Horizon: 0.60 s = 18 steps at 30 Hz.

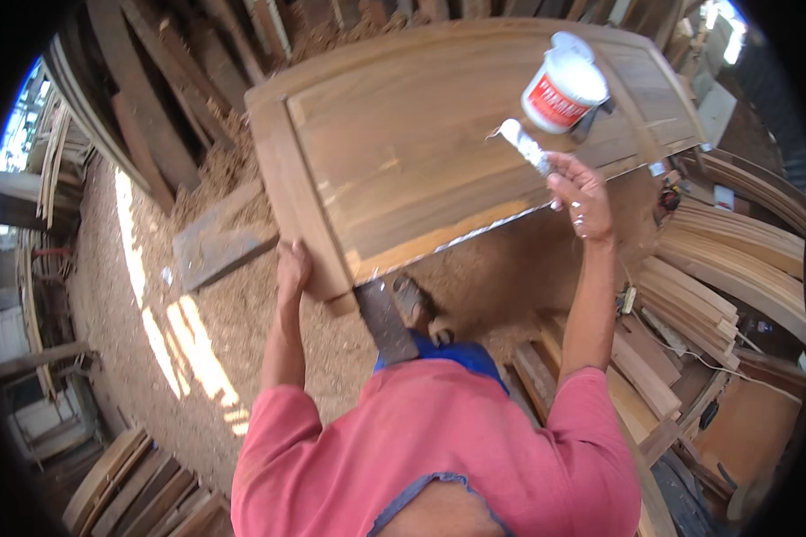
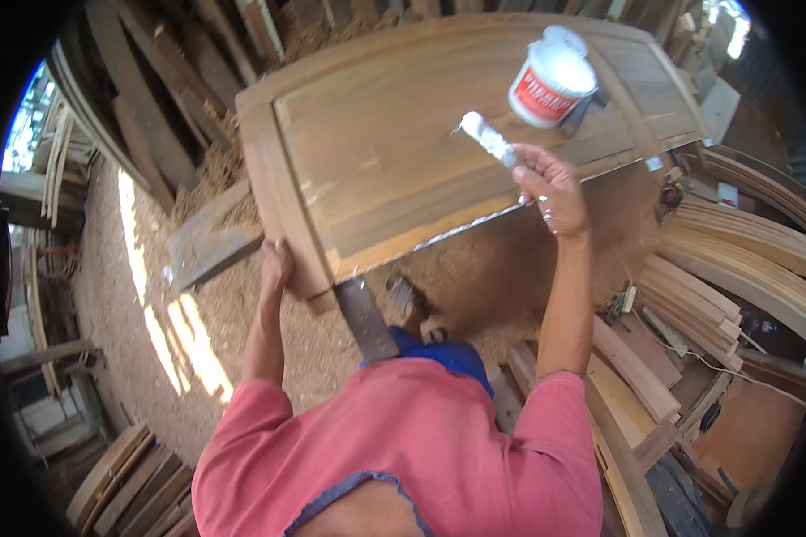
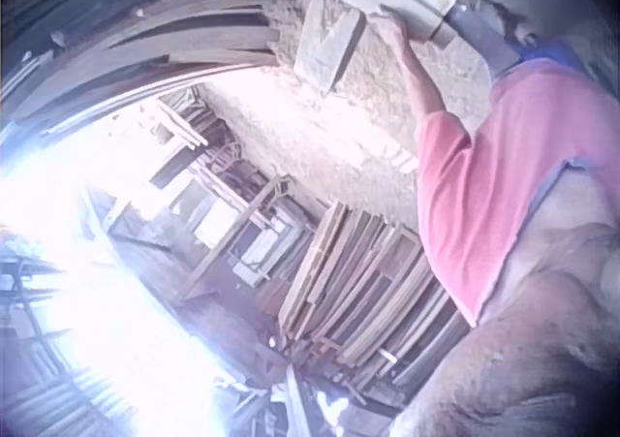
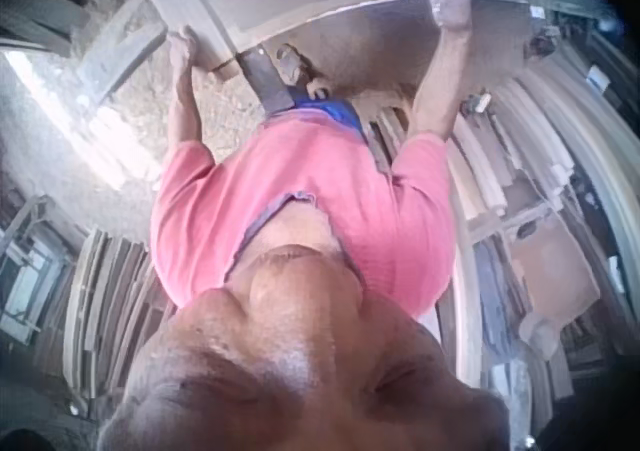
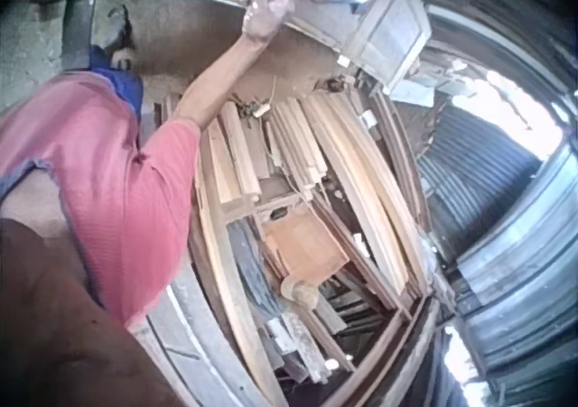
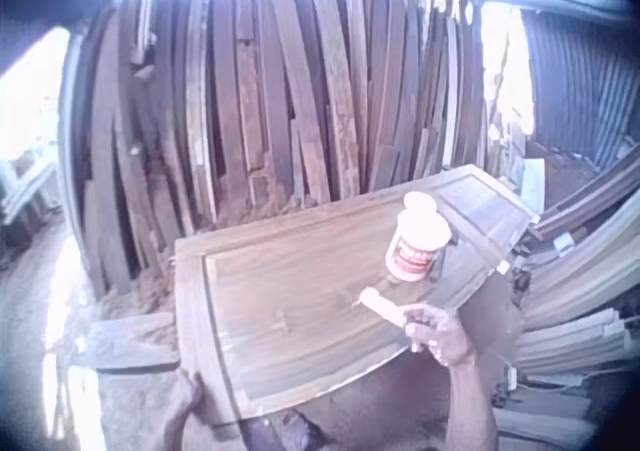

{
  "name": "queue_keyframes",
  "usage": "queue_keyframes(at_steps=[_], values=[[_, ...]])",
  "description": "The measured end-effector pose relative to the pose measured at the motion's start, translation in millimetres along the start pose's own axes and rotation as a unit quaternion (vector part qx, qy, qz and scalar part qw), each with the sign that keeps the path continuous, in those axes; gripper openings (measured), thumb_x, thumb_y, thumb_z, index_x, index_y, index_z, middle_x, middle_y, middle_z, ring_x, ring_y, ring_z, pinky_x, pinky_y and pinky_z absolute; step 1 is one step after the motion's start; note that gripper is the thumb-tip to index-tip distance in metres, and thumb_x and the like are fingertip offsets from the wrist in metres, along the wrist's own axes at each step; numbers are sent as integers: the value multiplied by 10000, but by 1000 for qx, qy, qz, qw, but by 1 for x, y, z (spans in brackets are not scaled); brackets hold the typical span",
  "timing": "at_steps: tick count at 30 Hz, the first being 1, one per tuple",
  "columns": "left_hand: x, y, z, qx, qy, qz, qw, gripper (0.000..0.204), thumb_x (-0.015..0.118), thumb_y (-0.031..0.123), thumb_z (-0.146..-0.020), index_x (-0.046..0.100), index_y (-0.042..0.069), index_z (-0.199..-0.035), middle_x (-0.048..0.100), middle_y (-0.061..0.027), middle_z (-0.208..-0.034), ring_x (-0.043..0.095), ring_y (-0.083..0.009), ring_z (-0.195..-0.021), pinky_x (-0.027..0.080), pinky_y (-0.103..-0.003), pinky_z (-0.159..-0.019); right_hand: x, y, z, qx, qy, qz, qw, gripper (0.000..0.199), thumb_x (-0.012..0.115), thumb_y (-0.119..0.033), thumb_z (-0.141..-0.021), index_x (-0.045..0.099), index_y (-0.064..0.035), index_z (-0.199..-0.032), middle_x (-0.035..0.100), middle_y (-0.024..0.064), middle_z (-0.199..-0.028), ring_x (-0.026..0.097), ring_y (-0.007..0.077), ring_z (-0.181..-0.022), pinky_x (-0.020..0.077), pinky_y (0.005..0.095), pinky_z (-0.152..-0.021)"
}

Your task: The person applies white glue to the joints and edges of a wooden door frame using a putty knife and their fingers.

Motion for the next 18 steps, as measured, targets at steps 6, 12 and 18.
queue_keyframes(at_steps=[6, 12, 18], values=[[-7, -12, -24, 98, -19, -30, 995, 646, 330, 503, -1049, 335, -116, -1235, 587, -478, -1097, 597, -585, -1098, 493, -605, -921, 124, 44, 85, 53, -142, -13, 988, 331, 680, -69, -928, 657, 8, -1249, 680, 18, -980, 532, 23, -710, 463, 186, -594], [-16, -21, -25, 48, -52, -60, 996, 664, 337, 514, -1049, 370, -122, -1236, 597, -464, -1117, 614, -569, -1094, 503, -589, -919, 231, 133, 155, 155, -167, -16, 974, 346, 693, -71, -912, 664, 13, -1246, 674, 13, -900, 573, 46, -691, 494, 216, -593], [-29, -3, -22, 128, -127, -130, 975, 664, 372, 531, -1037, 400, -106, -1221, 609, -458, -1102, 598, -562, -1126, 460, -580, -993, 290, 220, 194, 97, -21, 166, 981, 303, 656, -90, -896, 677, 13, -1180, 735, 149, -986, 713, 259, -822, 558, 360, -727]])
Point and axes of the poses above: each hand's wrist, its own z-axis away from the middle knuckle, its own x-axis out of the palm, y = z × x, the point moved 7 cm from there along -z, towards the middle knuckle
